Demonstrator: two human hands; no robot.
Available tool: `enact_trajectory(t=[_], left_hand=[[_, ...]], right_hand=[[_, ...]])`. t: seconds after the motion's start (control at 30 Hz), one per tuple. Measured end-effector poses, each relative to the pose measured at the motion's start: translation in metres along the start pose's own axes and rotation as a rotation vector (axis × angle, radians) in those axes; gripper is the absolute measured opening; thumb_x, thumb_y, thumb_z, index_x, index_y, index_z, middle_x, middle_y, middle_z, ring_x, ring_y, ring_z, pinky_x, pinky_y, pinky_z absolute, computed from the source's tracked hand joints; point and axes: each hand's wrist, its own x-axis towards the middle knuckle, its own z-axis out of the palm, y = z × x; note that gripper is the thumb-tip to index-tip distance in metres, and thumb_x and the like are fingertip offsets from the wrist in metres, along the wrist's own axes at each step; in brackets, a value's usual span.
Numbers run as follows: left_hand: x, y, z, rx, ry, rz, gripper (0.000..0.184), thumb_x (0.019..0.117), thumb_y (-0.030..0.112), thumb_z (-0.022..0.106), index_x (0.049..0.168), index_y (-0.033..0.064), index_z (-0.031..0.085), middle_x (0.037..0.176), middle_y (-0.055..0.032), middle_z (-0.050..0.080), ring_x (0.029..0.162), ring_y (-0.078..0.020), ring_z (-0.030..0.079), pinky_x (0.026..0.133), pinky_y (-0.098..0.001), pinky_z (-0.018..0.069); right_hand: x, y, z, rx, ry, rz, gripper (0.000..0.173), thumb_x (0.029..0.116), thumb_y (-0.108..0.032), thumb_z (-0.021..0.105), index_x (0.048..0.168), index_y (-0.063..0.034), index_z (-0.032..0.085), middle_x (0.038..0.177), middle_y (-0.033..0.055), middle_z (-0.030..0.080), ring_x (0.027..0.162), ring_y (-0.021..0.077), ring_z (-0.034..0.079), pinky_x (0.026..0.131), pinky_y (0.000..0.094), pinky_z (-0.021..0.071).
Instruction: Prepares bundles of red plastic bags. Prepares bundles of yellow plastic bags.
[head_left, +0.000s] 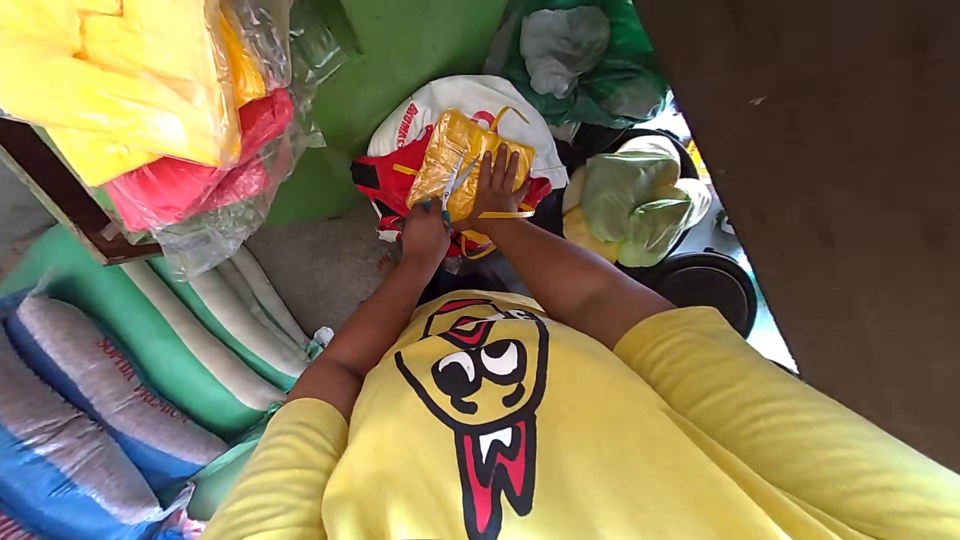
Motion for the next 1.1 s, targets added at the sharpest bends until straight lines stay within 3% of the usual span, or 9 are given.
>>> enact_trajectory(t=[0.1,0.4,0.53,0.6,0.67,0.8,0.93,1.03,1.1], left_hand=[[0.003,0.002,-0.001,-0.025,0.013,0.001,0.055,0.0981,0.02,0.062,0.151,0.0116,0.05,0.137,-0.0253,0.057,0.125,-0.0393,0.06,0.1,-0.0511,0.0531],[-0.002,-0.014,-0.003,-0.109,0.103,0.124,0.047,0.1004,0.01,0.059,0.147,0.0104,0.055,0.129,-0.0249,0.063,0.114,-0.04,0.066,0.095,-0.0526,0.0557],[-0.034,-0.037,-0.014,-0.338,0.373,0.189,0.047,0.0966,0.006,0.064,0.143,0.0061,0.059,0.127,-0.0247,0.066,0.117,-0.039,0.066,0.098,-0.053,0.0544],[-0.051,-0.054,-0.025,-0.355,0.415,0.161,0.049,0.0969,0.008,0.064,0.146,0.008,0.057,0.129,-0.023,0.066,0.118,-0.0387,0.065,0.098,-0.0553,0.0544],[-0.069,-0.074,-0.029,-0.336,0.447,0.155,0.05,0.0974,0.01,0.066,0.146,0.0092,0.057,0.127,-0.0216,0.067,0.111,-0.0364,0.068,0.092,-0.0538,0.057],[-0.092,-0.105,-0.03,-0.322,0.456,0.117,0.047,0.0944,0.009,0.068,0.14,0.0034,0.062,0.119,-0.0233,0.07,0.102,-0.0353,0.071,0.088,-0.0505,0.0589],[-0.107,-0.12,-0.039,-0.369,0.339,0.158,0.043,0.0931,0.011,0.07,0.134,-0.0018,0.065,0.118,-0.0232,0.072,0.103,-0.0325,0.072,0.094,-0.0455,0.058],[-0.116,-0.132,-0.065,-0.504,0.324,0.393,0.042,0.0896,0.01,0.074,0.129,-0.0028,0.068,0.114,-0.0215,0.073,0.099,-0.0266,0.074,0.09,-0.0386,0.0603],[-0.122,-0.14,-0.092,-0.578,0.328,0.568,0.04,0.0895,0.009,0.075,0.127,-0.0036,0.069,0.114,-0.0202,0.073,0.098,-0.0222,0.074,0.088,-0.0338,0.0613]], right_hand=[[0.0,0.001,-0.001,0.038,-0.016,-0.009,0.171,0.0452,-0.069,0.093,0.164,-0.0093,-0.015,0.168,0.0156,-0.029,0.156,0.0408,-0.023,0.113,0.0825,0.0057],[-0.001,-0.001,-0.003,0.009,-0.032,0.0,0.174,0.0426,-0.073,0.092,0.163,-0.0101,-0.017,0.168,0.0153,-0.03,0.156,0.0396,-0.023,0.113,0.0823,0.0093],[-0.003,0.006,-0.003,0.111,0.008,-0.075,0.168,0.0494,-0.082,0.083,0.164,-0.0078,-0.014,0.168,0.0193,-0.028,0.155,0.0416,-0.025,0.114,0.0794,-0.0079],[-0.001,0.008,-0.009,0.197,0.065,-0.101,0.144,0.0695,-0.085,0.069,0.165,-0.0078,-0.005,0.171,0.0196,-0.018,0.157,0.0416,-0.018,0.115,0.0777,-0.0077],[0.002,0.004,-0.019,0.25,0.129,-0.168,0.113,0.0862,-0.064,0.069,0.167,-0.0129,0.009,0.173,0.0185,-0.006,0.159,0.0408,-0.008,0.117,0.0775,-0.0004],[0.027,-0.01,-0.045,0.197,0.176,-0.649,0.075,0.0902,-0.02,0.076,0.158,-0.0243,0.044,0.173,0.0134,0.013,0.159,0.0408,0.0,0.119,0.0774,0.0002],[0.042,-0.023,-0.067,0.086,0.274,-0.934,0.03,0.1001,-0.005,0.057,0.123,-0.0107,0.075,0.16,0.0116,0.045,0.155,0.0407,0.025,0.122,0.0694,0.0149],[0.047,-0.031,-0.076,0.098,0.351,-1.009,0.024,0.0997,0.001,0.055,0.11,-0.0043,0.076,0.13,0.013,0.07,0.143,0.0382,0.048,0.123,0.0654,0.0229],[0.05,-0.036,-0.088,0.119,0.423,-1.052,0.021,0.0984,0.003,0.056,0.108,-0.0004,0.075,0.115,0.0181,0.074,0.126,0.0397,0.063,0.12,0.0643,0.031]])
